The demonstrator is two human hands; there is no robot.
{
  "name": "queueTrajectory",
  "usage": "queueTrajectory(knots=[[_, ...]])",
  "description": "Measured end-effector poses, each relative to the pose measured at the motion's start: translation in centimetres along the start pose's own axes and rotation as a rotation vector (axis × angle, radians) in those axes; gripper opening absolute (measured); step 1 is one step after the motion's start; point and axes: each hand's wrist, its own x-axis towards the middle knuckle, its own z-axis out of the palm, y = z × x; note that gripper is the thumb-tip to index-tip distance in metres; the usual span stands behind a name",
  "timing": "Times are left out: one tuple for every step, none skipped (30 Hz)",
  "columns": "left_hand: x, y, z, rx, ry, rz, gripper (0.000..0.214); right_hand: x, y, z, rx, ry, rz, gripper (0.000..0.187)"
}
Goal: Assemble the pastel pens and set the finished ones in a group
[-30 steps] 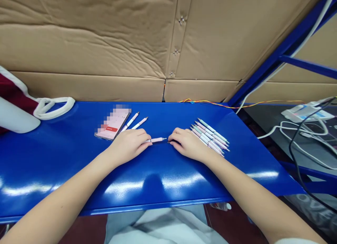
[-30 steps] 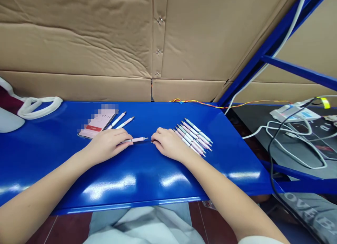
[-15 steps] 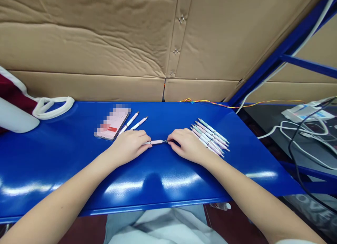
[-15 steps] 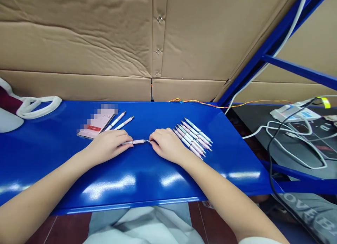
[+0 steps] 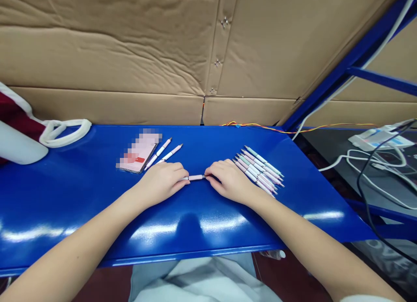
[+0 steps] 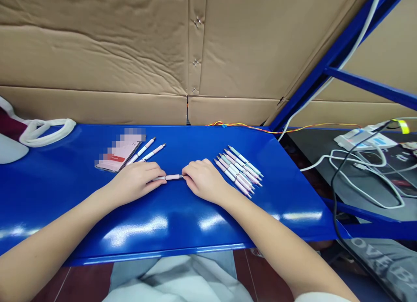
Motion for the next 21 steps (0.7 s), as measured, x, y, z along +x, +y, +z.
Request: queueTrajectory(knots=[[-0.01, 0.02, 0.02, 0.002, 0.002, 0.003, 0.028, 0.0, 0.01, 0.11, 0.013, 0.002, -0.002, 0.013], [-0.03, 0.02, 0.05, 0.003, 0.005, 0.005, 0.028, -0.01, 0.02, 0.21, 0.028, 0.005, -0.001, 0.013], [-0.05, 0.01, 0.08, 0.003, 0.007, 0.007, 0.029, -0.01, 0.03, 0.31, 0.047, 0.006, 0.004, 0.012], [-0.06, -0.01, 0.11, 0.003, 0.009, 0.007, 0.028, 0.0, 0.04, 0.39, 0.07, 0.006, 0.011, 0.011], [-0.08, -0.03, 0.15, 0.003, 0.009, 0.007, 0.028, 0.01, 0.04, 0.45, 0.096, 0.006, 0.021, 0.011], [-0.1, -0.06, 0.18, 0.002, 0.01, 0.007, 0.027, 0.02, 0.03, 0.5, 0.123, 0.008, 0.033, 0.01], [-0.13, -0.08, 0.2, 0.002, 0.012, 0.009, 0.027, 0.03, 0.01, 0.53, 0.149, 0.01, 0.046, 0.009], [-0.15, -0.1, 0.22, -0.001, 0.018, 0.012, 0.027, 0.04, -0.01, 0.55, 0.173, 0.012, 0.06, 0.009], [-0.17, -0.1, 0.22, -0.005, 0.03, 0.012, 0.027, 0.05, -0.04, 0.55, 0.196, 0.015, 0.074, 0.009], [-0.2, -0.1, 0.21, -0.011, 0.044, 0.011, 0.026, 0.07, -0.06, 0.55, 0.218, 0.021, 0.088, 0.009], [-0.22, -0.08, 0.19, -0.018, 0.062, 0.006, 0.026, 0.08, -0.07, 0.54, 0.239, 0.026, 0.103, 0.009], [-0.25, -0.05, 0.17, -0.027, 0.078, 0.0, 0.026, 0.08, -0.08, 0.53, 0.26, 0.033, 0.115, 0.01], [-0.27, -0.02, 0.14, -0.034, 0.093, -0.007, 0.025, 0.09, -0.08, 0.52, 0.277, 0.04, 0.124, 0.011], [-0.28, 0.02, 0.11, -0.039, 0.104, -0.011, 0.024, 0.1, -0.08, 0.52, 0.29, 0.046, 0.131, 0.013], [-0.29, 0.06, 0.09, -0.041, 0.111, -0.014, 0.024, 0.1, -0.07, 0.53, 0.297, 0.048, 0.135, 0.014], [-0.28, 0.09, 0.08, -0.041, 0.115, -0.013, 0.023, 0.1, -0.07, 0.54, 0.299, 0.046, 0.137, 0.015], [-0.27, 0.12, 0.08, -0.039, 0.117, -0.012, 0.023, 0.1, -0.06, 0.55, 0.298, 0.043, 0.137, 0.017], [-0.25, 0.13, 0.09, -0.036, 0.116, -0.01, 0.023, 0.1, -0.06, 0.56, 0.296, 0.038, 0.137, 0.019], [-0.23, 0.14, 0.1, -0.033, 0.114, -0.006, 0.023, 0.1, -0.06, 0.56, 0.296, 0.033, 0.134, 0.02], [-0.2, 0.13, 0.12, -0.029, 0.11, 0.0, 0.023, 0.09, -0.06, 0.56, 0.302, 0.025, 0.13, 0.02], [-0.19, 0.12, 0.12, -0.025, 0.105, 0.006, 0.023, 0.09, -0.05, 0.54, 0.314, 0.015, 0.126, 0.019]])
